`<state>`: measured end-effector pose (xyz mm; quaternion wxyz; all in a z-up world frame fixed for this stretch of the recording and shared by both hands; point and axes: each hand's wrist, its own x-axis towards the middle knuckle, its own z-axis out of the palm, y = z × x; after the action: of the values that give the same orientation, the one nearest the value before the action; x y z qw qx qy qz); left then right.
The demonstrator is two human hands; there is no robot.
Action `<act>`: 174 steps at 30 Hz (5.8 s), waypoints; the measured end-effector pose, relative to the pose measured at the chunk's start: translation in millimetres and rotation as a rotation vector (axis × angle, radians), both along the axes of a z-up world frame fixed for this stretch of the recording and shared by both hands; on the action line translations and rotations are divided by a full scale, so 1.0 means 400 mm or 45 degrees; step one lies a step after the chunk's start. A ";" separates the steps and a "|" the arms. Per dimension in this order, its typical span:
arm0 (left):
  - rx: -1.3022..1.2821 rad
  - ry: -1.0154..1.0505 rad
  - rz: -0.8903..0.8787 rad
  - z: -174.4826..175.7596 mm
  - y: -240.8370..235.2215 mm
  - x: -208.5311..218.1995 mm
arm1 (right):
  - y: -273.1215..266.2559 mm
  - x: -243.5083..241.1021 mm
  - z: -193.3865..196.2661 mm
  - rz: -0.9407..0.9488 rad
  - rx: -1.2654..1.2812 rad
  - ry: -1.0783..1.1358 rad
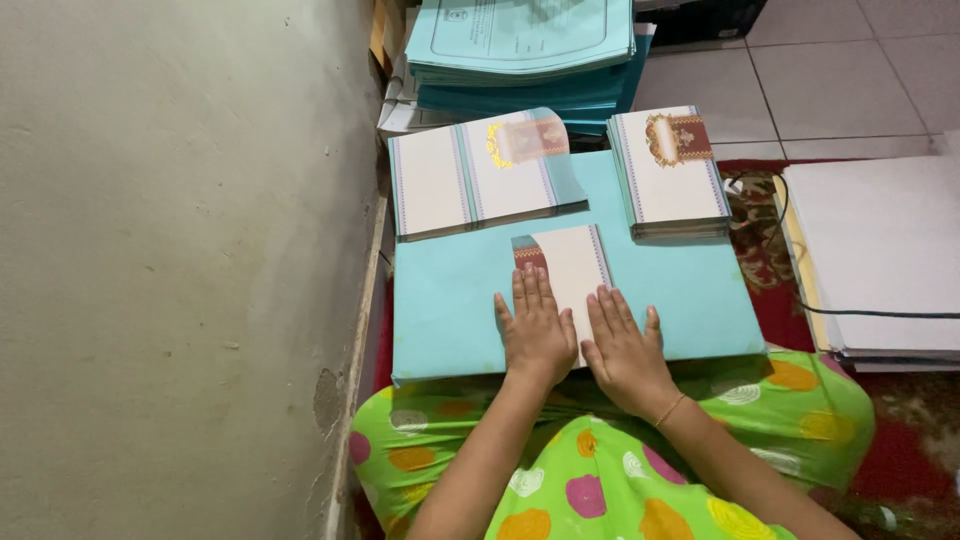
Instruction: The person presses and smooths folded booklets by hand to ensure they are flat and properly finished.
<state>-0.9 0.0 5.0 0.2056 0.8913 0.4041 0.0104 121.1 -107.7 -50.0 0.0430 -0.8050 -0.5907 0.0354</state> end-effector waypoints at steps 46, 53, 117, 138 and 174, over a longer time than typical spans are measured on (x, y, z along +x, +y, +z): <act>0.183 -0.116 -0.022 -0.061 0.035 -0.028 | 0.117 0.015 0.027 -0.039 0.013 0.078; 0.269 -0.068 0.221 -0.033 0.029 -0.052 | 0.089 0.057 0.039 -0.245 0.119 0.180; 0.380 -0.030 -0.294 -0.110 0.031 -0.061 | 0.095 0.038 -0.018 0.200 0.192 0.033; 0.365 -0.156 0.315 -0.104 0.026 -0.056 | 0.092 0.045 -0.030 -0.237 0.335 0.006; 0.075 -0.775 0.306 -0.038 -0.009 -0.175 | -0.007 0.123 0.026 -0.254 1.071 0.736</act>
<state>-71.0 -3.8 -10.2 0.2884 0.7987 0.4259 0.3123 170.2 -110.5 -39.7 0.5273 -0.7279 -0.4383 0.0115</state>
